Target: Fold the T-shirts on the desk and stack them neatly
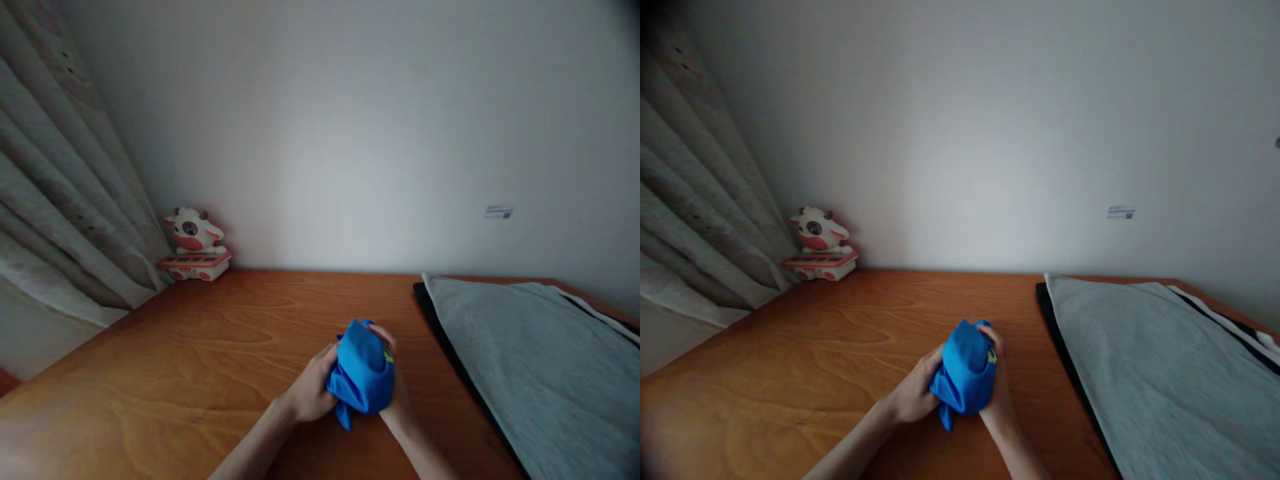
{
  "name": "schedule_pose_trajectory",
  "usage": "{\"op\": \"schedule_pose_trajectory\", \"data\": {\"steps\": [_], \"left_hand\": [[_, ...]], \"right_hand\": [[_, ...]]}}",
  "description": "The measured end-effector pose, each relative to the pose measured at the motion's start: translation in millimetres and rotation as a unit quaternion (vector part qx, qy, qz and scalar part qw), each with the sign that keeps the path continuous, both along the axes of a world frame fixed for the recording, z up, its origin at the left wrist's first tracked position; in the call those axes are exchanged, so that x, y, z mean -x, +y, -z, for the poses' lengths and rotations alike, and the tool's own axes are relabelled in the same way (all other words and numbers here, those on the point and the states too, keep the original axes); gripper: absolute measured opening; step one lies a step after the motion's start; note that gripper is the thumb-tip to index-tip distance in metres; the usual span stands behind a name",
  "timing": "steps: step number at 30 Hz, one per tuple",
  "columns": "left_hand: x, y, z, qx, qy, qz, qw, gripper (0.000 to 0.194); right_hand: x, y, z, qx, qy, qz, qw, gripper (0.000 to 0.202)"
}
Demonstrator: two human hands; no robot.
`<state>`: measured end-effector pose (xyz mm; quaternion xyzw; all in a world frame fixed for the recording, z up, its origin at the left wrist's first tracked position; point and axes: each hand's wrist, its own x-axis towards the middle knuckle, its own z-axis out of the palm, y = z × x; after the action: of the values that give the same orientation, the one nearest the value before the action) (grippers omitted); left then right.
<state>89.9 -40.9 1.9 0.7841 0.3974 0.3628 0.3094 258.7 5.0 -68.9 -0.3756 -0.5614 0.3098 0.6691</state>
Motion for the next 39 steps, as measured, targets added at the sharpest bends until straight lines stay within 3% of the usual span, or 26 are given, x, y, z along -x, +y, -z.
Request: {"op": "schedule_pose_trajectory", "data": {"steps": [2,4,6,9,13,17,19,21,25,28,30,31,33,35,37,39], "left_hand": [[-1.1,1.0,-4.4,0.013,-0.035,-0.036,0.999,0.047],[-1.9,4.0,-3.1,0.035,-0.099,-0.100,0.989,0.037],[-4.0,6.5,2.5,0.047,-0.152,-0.158,0.975,0.035],[-11.0,5.4,13.8,0.048,-0.199,-0.210,0.956,0.038],[-21.0,-4.3,22.2,0.039,-0.194,-0.185,0.963,0.038],[-25.0,-14.4,15.4,0.010,-0.135,-0.114,0.984,0.045],[-25.2,-18.1,9.5,-0.045,-0.099,-0.078,0.991,0.056],[-24.3,-20.2,4.9,-0.132,-0.041,-0.048,0.989,0.067],[-20.2,-19.5,2.8,-0.268,0.067,-0.012,0.961,0.066],[-19.2,-18.0,3.8,-0.301,0.087,-0.003,0.950,0.063],[-20.1,-18.0,2.9,-0.316,0.092,-0.002,0.944,0.063],[-20.7,-18.1,1.7,-0.324,0.094,0.000,0.941,0.062],[-21.0,-18.1,-1.4,-0.337,0.096,0.007,0.937,0.062],[-19.6,-17.1,-3.7,-0.340,0.097,0.015,0.935,0.063],[-16.6,-15.4,-3.7,-0.332,0.108,0.014,0.937,0.061],[-13.2,-13.7,-1.3,-0.312,0.133,0.004,0.941,0.055]], "right_hand": [[-6.5,-3.8,-8.2,-0.034,-0.095,0.004,0.995,0.043],[-13.5,-11.0,-18.8,-0.041,-0.159,-0.035,0.986,0.040],[-17.1,-19.3,-28.3,-0.023,-0.187,-0.080,0.979,0.045],[-12.5,-29.4,-35.7,0.030,-0.175,-0.099,0.979,0.053],[0.1,-30.8,-33.3,0.098,-0.114,-0.063,0.987,0.059],[-4.9,-15.4,-29.8,0.119,-0.056,-0.047,0.990,0.051],[-16.3,-4.3,-28.6,0.120,-0.033,0.014,0.992,0.053],[-32.7,7.3,-25.3,0.124,-0.007,0.126,0.984,0.058],[-71.2,27.5,-11.3,0.135,0.035,0.341,0.930,0.067],[-85.8,33.4,-6.4,0.137,0.026,0.396,0.908,0.072],[-80.5,29.8,-10.7,0.165,-0.002,0.336,0.927,0.081],[-73.8,25.7,-14.9,0.184,-0.019,0.262,0.947,0.084],[-56.3,14.8,-24.6,0.216,-0.044,0.038,0.975,0.083],[-40.7,3.8,-33.2,0.214,-0.042,-0.164,0.962,0.072],[-32.8,-3.1,-38.2,0.200,-0.042,-0.222,0.953,0.063],[-33.6,-4.0,-39.2,0.192,-0.051,-0.169,0.965,0.060]]}}
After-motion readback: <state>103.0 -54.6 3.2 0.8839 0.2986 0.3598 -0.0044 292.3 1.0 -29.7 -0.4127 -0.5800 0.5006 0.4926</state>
